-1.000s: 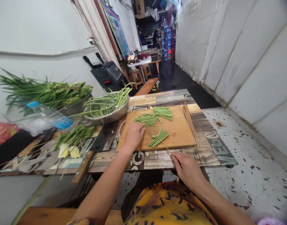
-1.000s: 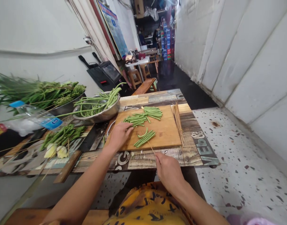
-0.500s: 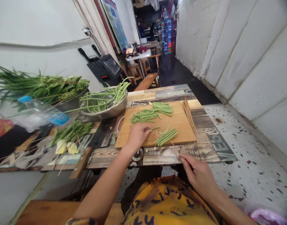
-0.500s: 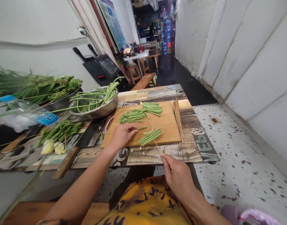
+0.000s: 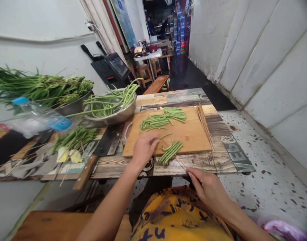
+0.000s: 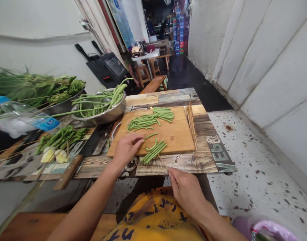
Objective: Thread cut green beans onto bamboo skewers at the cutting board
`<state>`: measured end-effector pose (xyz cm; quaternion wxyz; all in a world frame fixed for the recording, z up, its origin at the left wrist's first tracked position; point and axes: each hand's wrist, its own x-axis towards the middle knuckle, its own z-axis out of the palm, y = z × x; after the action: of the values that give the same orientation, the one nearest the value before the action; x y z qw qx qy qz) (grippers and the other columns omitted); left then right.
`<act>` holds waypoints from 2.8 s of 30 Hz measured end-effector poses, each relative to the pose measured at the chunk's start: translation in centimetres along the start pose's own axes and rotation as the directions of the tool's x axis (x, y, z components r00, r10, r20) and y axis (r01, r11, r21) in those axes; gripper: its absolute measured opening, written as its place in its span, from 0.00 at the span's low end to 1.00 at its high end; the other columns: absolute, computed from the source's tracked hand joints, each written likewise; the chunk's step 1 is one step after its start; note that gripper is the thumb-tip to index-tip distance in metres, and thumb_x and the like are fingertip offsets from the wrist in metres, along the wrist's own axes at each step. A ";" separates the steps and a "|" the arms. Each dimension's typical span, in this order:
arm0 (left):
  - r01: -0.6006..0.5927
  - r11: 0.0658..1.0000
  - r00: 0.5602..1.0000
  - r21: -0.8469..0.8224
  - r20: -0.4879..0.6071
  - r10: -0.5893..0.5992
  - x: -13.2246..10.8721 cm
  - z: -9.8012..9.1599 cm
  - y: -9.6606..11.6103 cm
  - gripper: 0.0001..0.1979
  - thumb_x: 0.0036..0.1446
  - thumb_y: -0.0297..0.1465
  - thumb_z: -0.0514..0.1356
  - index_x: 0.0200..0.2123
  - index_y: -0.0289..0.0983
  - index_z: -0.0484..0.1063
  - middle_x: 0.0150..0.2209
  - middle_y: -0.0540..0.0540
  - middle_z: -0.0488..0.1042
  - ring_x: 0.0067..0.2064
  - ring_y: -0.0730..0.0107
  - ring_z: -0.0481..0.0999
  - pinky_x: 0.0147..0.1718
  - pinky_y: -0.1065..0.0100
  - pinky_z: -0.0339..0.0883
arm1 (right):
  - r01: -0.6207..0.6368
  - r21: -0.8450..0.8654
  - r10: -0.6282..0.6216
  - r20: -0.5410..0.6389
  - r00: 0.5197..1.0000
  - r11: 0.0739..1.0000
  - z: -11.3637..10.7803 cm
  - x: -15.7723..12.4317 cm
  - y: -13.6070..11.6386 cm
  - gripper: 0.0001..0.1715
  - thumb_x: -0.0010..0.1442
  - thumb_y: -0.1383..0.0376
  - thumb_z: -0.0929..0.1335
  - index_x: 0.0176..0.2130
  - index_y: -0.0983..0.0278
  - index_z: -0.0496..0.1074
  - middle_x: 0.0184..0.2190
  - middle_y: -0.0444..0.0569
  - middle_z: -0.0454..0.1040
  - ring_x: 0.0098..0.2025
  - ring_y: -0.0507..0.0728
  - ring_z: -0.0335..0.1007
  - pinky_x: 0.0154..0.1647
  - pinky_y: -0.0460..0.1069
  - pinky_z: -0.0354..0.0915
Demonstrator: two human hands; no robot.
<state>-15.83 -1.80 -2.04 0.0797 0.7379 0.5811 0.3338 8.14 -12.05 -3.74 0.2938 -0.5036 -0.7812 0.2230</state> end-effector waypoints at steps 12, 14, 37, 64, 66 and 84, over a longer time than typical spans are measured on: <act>-0.001 1.000 1.000 0.021 0.001 0.001 0.1 0.6 -0.3 0.07 0.55 0.30 0.58 0.32 0.37 0.77 0.33 0.46 0.78 0.37 0.66 0.73 0.40 0.66 0.65 | -0.010 0.029 0.009 0.020 1.000 1.000 0.0 0.0 -0.1 0.17 0.63 0.67 0.58 0.44 0.66 0.73 0.39 0.52 0.79 0.39 0.55 0.76 0.42 0.48 0.69; -0.003 1.000 1.000 0.025 0.006 0.003 0.1 0.6 -0.2 0.08 0.55 0.30 0.57 0.31 0.37 0.77 0.32 0.47 0.78 0.36 0.66 0.73 0.39 0.66 0.65 | -0.005 0.013 0.005 0.020 1.000 1.000 0.0 0.0 0.0 0.17 0.63 0.67 0.58 0.45 0.66 0.73 0.39 0.52 0.79 0.39 0.55 0.76 0.42 0.49 0.70; -0.009 1.000 1.000 -0.018 0.028 0.010 0.5 0.9 -0.2 0.09 0.54 0.28 0.57 0.34 0.37 0.77 0.33 0.46 0.77 0.37 0.66 0.73 0.39 0.66 0.67 | -0.032 0.030 0.031 0.031 0.999 0.999 -0.4 0.2 -0.1 0.18 0.64 0.67 0.58 0.44 0.64 0.73 0.38 0.50 0.79 0.38 0.56 0.76 0.42 0.48 0.68; -0.028 0.995 1.000 -0.094 0.008 0.029 0.4 1.2 -0.7 0.08 0.54 0.28 0.57 0.34 0.37 0.77 0.30 0.46 0.76 0.34 0.68 0.72 0.36 0.67 0.66 | 0.014 0.012 -0.014 -0.012 1.000 1.000 -0.4 0.1 -0.3 0.17 0.63 0.68 0.58 0.45 0.66 0.72 0.37 0.51 0.79 0.37 0.55 0.76 0.39 0.48 0.69; -0.033 0.995 0.999 -0.098 0.006 0.034 0.4 1.2 -0.7 0.08 0.54 0.28 0.57 0.34 0.37 0.77 0.30 0.46 0.76 0.35 0.68 0.72 0.36 0.67 0.66 | 0.006 0.009 -0.006 -0.003 1.000 1.000 -0.3 0.2 -0.2 0.17 0.63 0.68 0.58 0.45 0.65 0.73 0.37 0.51 0.79 0.37 0.56 0.76 0.39 0.48 0.69; -0.028 0.994 1.000 -0.102 0.001 0.029 0.4 1.3 -0.8 0.08 0.54 0.27 0.57 0.34 0.36 0.77 0.29 0.46 0.75 0.33 0.69 0.71 0.35 0.68 0.66 | 0.036 -0.024 -0.036 -0.012 0.999 0.999 -0.4 0.4 -0.2 0.18 0.62 0.68 0.58 0.43 0.69 0.73 0.37 0.53 0.79 0.36 0.57 0.77 0.38 0.49 0.71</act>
<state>-15.66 -0.86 -3.30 0.1132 0.7416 0.5526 0.3630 8.12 -11.72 -3.21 0.2968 -0.4944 -0.7909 0.2051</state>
